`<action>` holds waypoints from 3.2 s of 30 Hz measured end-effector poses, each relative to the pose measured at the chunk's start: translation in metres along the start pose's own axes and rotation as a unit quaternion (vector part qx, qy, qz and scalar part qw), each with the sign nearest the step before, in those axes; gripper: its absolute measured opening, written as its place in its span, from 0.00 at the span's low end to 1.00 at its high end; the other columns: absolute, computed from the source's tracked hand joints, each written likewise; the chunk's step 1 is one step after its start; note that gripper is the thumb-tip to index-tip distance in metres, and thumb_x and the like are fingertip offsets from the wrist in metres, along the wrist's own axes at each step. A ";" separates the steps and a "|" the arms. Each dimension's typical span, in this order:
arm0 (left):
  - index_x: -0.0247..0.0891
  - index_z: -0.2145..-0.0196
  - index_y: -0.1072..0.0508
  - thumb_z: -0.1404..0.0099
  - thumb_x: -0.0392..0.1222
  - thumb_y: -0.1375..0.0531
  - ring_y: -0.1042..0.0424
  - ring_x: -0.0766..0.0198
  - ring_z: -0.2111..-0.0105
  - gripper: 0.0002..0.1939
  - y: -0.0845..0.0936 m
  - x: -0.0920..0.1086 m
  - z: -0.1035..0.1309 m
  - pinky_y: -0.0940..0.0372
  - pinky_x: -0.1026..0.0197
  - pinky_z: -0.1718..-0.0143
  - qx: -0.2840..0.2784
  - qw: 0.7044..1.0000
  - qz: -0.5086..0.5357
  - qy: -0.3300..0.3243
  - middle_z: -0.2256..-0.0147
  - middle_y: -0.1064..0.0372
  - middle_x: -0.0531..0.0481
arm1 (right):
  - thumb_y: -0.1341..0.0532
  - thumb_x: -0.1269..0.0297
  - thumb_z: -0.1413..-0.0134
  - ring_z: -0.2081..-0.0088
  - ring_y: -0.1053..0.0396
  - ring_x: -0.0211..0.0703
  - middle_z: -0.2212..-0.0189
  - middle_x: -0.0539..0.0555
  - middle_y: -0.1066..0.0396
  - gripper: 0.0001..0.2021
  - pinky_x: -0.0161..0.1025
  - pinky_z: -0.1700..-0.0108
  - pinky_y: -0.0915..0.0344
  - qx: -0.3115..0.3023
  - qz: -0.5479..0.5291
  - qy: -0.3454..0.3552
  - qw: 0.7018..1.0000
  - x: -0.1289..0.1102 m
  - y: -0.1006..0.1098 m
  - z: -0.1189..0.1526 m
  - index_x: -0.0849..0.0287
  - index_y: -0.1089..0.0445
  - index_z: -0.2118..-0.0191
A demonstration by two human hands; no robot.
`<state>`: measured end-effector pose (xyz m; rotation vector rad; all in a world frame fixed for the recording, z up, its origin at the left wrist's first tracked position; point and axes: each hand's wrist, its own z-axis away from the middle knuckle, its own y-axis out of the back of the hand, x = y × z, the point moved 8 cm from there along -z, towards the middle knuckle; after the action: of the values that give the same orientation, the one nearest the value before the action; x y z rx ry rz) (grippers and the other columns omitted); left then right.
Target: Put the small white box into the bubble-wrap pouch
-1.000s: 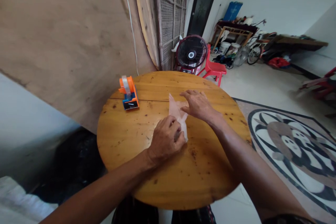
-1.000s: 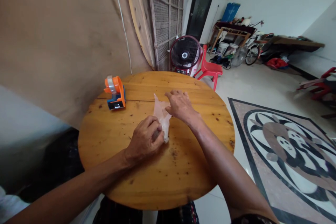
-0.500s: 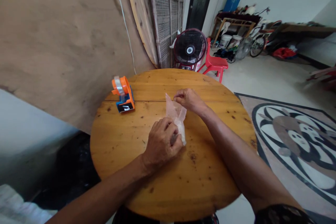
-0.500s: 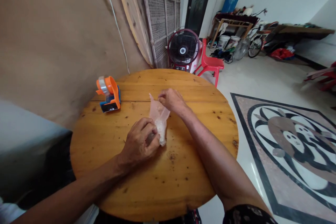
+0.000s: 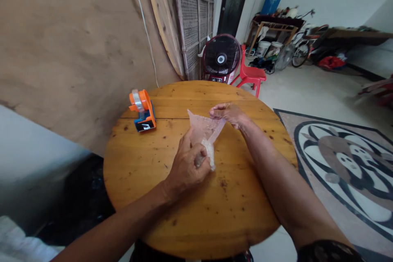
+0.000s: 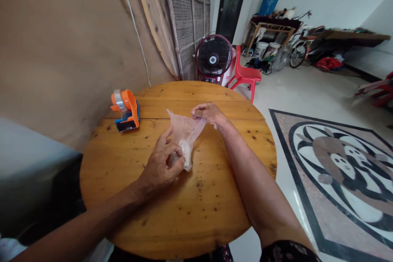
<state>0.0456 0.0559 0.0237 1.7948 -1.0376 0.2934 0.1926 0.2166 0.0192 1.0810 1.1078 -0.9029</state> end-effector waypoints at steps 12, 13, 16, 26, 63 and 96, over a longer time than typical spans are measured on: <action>0.38 0.68 0.30 0.43 0.35 0.41 0.53 0.46 0.33 0.03 -0.001 -0.004 -0.003 0.43 0.46 0.39 -0.042 0.998 0.035 0.013 0.32 0.58 0.39 | 0.31 0.61 0.59 0.77 0.37 0.35 0.82 0.49 0.31 0.09 0.35 0.71 0.41 -0.016 0.070 0.043 0.997 -0.012 0.011 0.008 0.59 0.28 0.81; 0.38 0.68 0.31 0.43 0.35 0.41 0.51 0.47 0.33 0.03 -0.002 -0.003 -0.004 0.42 0.46 0.40 -0.049 0.998 0.038 0.003 0.32 0.57 0.39 | 0.32 0.60 0.59 0.77 0.37 0.35 0.82 0.49 0.31 0.10 0.34 0.71 0.41 -0.019 0.068 0.040 0.997 -0.011 0.010 0.008 0.59 0.28 0.81; 0.38 0.69 0.32 0.45 0.34 0.42 0.48 0.47 0.35 0.04 -0.004 -0.002 -0.010 0.42 0.45 0.40 -0.075 0.996 0.052 -0.023 0.35 0.50 0.37 | 0.31 0.59 0.60 0.77 0.38 0.34 0.81 0.49 0.31 0.10 0.33 0.72 0.42 -0.023 0.048 0.018 0.998 -0.001 0.003 0.004 0.59 0.27 0.79; 0.39 0.70 0.35 0.46 0.34 0.45 0.39 0.51 0.39 0.04 -0.010 -0.003 -0.019 0.41 0.44 0.42 -0.130 0.986 0.092 -0.044 0.49 0.30 0.38 | 0.31 0.58 0.60 0.79 0.42 0.31 0.82 0.47 0.34 0.13 0.33 0.73 0.42 -0.045 -0.028 -0.017 0.998 0.024 0.000 -0.010 0.61 0.30 0.79; 0.40 0.78 0.47 0.53 0.37 0.49 0.40 0.60 0.66 0.06 -0.027 0.011 -0.047 0.39 0.53 0.52 -0.274 0.950 0.091 -0.122 0.74 0.46 0.53 | 0.31 0.63 0.59 0.78 0.39 0.31 0.78 0.49 0.31 0.09 0.31 0.76 0.42 -0.056 -0.063 -0.072 0.994 0.019 0.028 0.001 0.61 0.28 0.72; 0.38 0.79 0.45 0.55 0.37 0.48 0.42 0.62 0.67 0.05 -0.028 0.011 -0.047 0.44 0.58 0.62 -0.276 0.946 0.108 -0.129 0.72 0.42 0.51 | 0.36 0.62 0.51 0.79 0.31 0.33 0.76 0.48 0.29 0.10 0.31 0.74 0.37 -0.221 0.211 0.047 0.951 -0.022 -0.009 0.038 0.62 0.25 0.65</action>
<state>0.0850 0.0941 0.0348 1.2311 -1.3498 -0.1051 0.1877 0.1781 0.0426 0.9364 1.0363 -0.2461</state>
